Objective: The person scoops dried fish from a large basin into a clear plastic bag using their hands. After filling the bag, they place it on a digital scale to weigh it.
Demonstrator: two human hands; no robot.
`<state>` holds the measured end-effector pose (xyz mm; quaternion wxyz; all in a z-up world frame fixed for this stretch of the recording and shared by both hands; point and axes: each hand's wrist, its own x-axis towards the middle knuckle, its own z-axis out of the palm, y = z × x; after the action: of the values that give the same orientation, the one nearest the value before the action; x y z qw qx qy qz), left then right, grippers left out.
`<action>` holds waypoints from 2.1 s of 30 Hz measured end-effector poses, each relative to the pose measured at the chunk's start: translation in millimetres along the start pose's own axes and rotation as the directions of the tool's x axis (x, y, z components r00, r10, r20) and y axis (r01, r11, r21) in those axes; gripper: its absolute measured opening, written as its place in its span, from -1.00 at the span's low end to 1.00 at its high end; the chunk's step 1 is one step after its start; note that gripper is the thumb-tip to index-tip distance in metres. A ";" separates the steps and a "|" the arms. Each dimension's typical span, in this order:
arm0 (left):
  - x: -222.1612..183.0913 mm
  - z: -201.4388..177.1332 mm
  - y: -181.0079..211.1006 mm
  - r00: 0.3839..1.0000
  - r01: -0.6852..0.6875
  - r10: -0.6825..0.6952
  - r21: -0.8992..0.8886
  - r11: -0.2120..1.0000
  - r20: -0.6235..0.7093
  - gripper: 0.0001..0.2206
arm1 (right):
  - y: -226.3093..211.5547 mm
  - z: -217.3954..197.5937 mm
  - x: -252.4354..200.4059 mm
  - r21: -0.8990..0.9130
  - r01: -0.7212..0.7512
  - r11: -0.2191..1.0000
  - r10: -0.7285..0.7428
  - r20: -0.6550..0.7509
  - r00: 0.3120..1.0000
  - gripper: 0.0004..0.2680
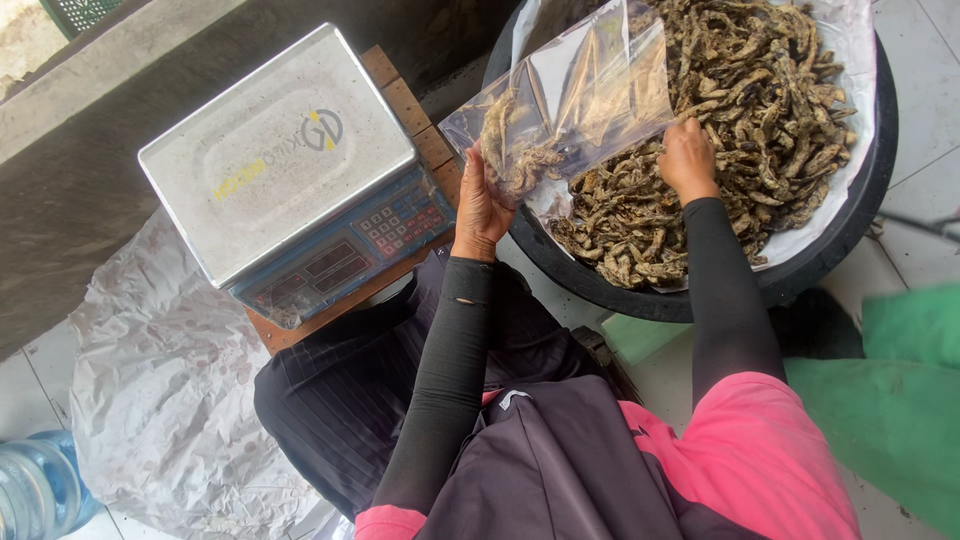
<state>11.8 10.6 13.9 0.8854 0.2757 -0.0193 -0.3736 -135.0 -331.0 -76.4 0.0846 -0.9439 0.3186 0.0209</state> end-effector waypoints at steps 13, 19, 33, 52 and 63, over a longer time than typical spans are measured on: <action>13.9 -21.4 -28.2 0.994 -0.006 0.001 0.049 0.999 0.106 -0.62 | 4.7 -174.4 -119.2 0.903 0.404 0.145 0.101 -0.420 0.902 -0.84; 19.6 -27.0 -41.2 0.993 0.022 -0.039 0.147 0.989 0.113 -0.74 | -24.8 -236.6 -182.2 0.877 0.477 0.063 0.124 -0.481 0.868 -0.89; 9.4 -19.8 -30.9 0.953 0.118 -0.212 0.383 0.916 0.215 -0.60 | -102.8 -214.9 -155.1 0.992 -0.001 0.125 -0.427 0.055 0.903 -0.89; 22.4 -34.9 -40.8 0.982 0.147 -0.172 0.254 0.956 0.079 -0.51 | -132.9 -232.9 -100.4 0.816 0.170 0.553 -0.504 0.165 0.848 -0.81; 24.0 -27.9 -30.4 0.999 0.050 -0.051 0.052 0.997 0.017 -0.60 | -88.1 -306.6 -98.1 0.530 0.706 0.469 -0.721 -0.231 0.653 -0.75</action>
<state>16.0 -9.6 -29.1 0.8681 0.2954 -0.0300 -0.3979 -164.3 -256.4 247.7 0.3715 -0.9156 -0.1149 -0.1022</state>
